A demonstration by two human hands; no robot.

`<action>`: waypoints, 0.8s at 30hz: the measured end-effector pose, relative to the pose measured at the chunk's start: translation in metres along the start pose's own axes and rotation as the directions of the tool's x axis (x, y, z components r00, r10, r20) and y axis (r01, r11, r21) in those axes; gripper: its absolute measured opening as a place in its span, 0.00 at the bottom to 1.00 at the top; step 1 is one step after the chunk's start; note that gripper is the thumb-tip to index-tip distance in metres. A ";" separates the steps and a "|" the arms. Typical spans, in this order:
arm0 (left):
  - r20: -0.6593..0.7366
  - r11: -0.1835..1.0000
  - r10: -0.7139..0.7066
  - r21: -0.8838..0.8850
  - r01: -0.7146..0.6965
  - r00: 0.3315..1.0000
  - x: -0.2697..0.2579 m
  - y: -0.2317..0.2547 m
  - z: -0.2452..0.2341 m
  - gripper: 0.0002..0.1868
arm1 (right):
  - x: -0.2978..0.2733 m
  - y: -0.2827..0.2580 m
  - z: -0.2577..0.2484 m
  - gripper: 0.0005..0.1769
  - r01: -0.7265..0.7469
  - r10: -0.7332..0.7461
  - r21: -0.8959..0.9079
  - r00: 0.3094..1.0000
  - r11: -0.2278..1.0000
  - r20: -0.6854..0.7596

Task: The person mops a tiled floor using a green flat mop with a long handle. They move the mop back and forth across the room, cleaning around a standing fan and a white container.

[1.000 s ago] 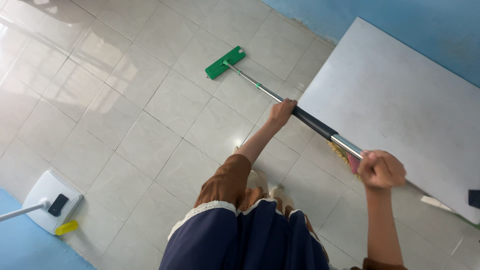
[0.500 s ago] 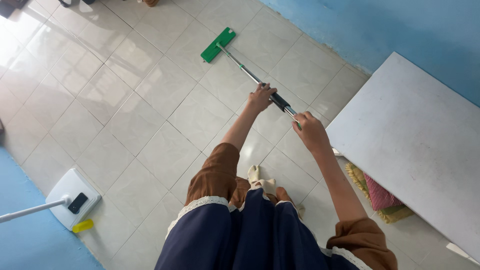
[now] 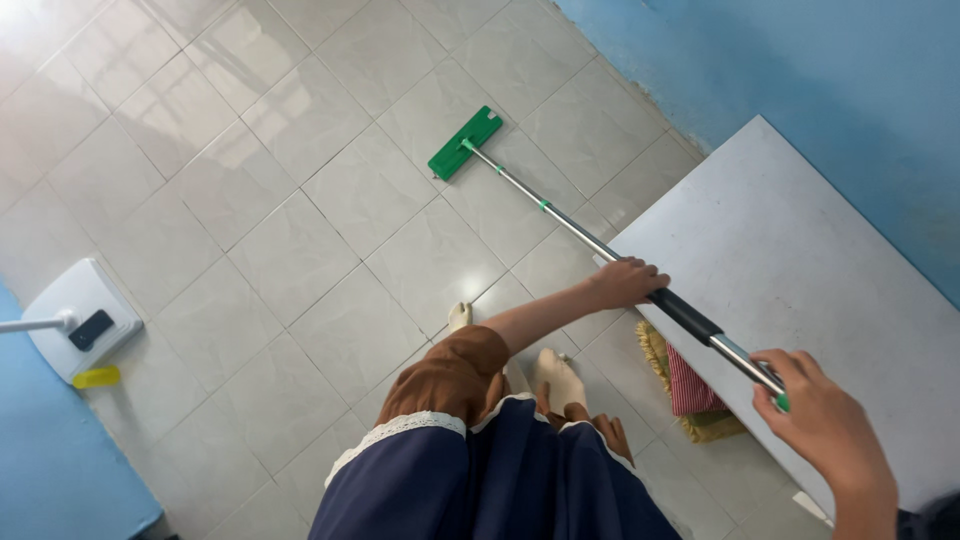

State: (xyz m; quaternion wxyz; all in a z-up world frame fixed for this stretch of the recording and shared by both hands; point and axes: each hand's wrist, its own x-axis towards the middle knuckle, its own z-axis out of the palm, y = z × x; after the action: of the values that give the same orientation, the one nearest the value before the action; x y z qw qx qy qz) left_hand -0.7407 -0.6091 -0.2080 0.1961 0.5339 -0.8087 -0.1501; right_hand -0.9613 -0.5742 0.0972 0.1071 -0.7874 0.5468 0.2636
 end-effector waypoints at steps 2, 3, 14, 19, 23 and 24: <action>0.010 0.999 -0.034 0.017 0.034 0.999 0.019 0.018 0.007 0.24 | 0.010 0.027 0.000 0.26 -0.092 0.094 -0.096 0.995 0.991 0.015; 0.021 0.998 -0.053 0.020 0.053 0.998 0.025 0.019 0.011 0.25 | 0.017 0.037 0.006 0.26 -0.041 0.041 -0.105 0.999 0.994 -0.004; 0.167 0.801 -0.588 -0.018 0.599 0.791 -0.065 -0.132 -0.010 0.31 | 0.180 -0.122 0.110 0.29 0.521 -0.560 -0.234 0.815 0.821 -0.147; 0.093 0.758 -0.649 -0.004 0.652 0.755 -0.117 -0.199 -0.065 0.30 | 0.256 -0.271 0.109 0.33 0.634 -0.684 -0.261 0.693 0.728 -0.228; 0.082 0.708 -0.705 0.023 0.706 0.705 -0.144 -0.238 -0.090 0.34 | 0.281 -0.323 0.099 0.31 0.669 -0.706 -0.227 0.660 0.708 -0.257; 0.095 0.722 -0.691 0.046 0.690 0.716 -0.143 -0.243 -0.091 0.35 | 0.282 -0.321 0.097 0.31 0.673 -0.708 -0.220 0.660 0.706 -0.251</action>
State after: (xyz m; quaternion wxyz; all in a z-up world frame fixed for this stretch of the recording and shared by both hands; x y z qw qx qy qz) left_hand -0.4512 -0.5738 -0.2601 0.0814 0.7889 -0.5609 -0.2375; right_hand -0.6213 -0.6354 -0.1724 0.0669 -0.9718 0.2016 0.1021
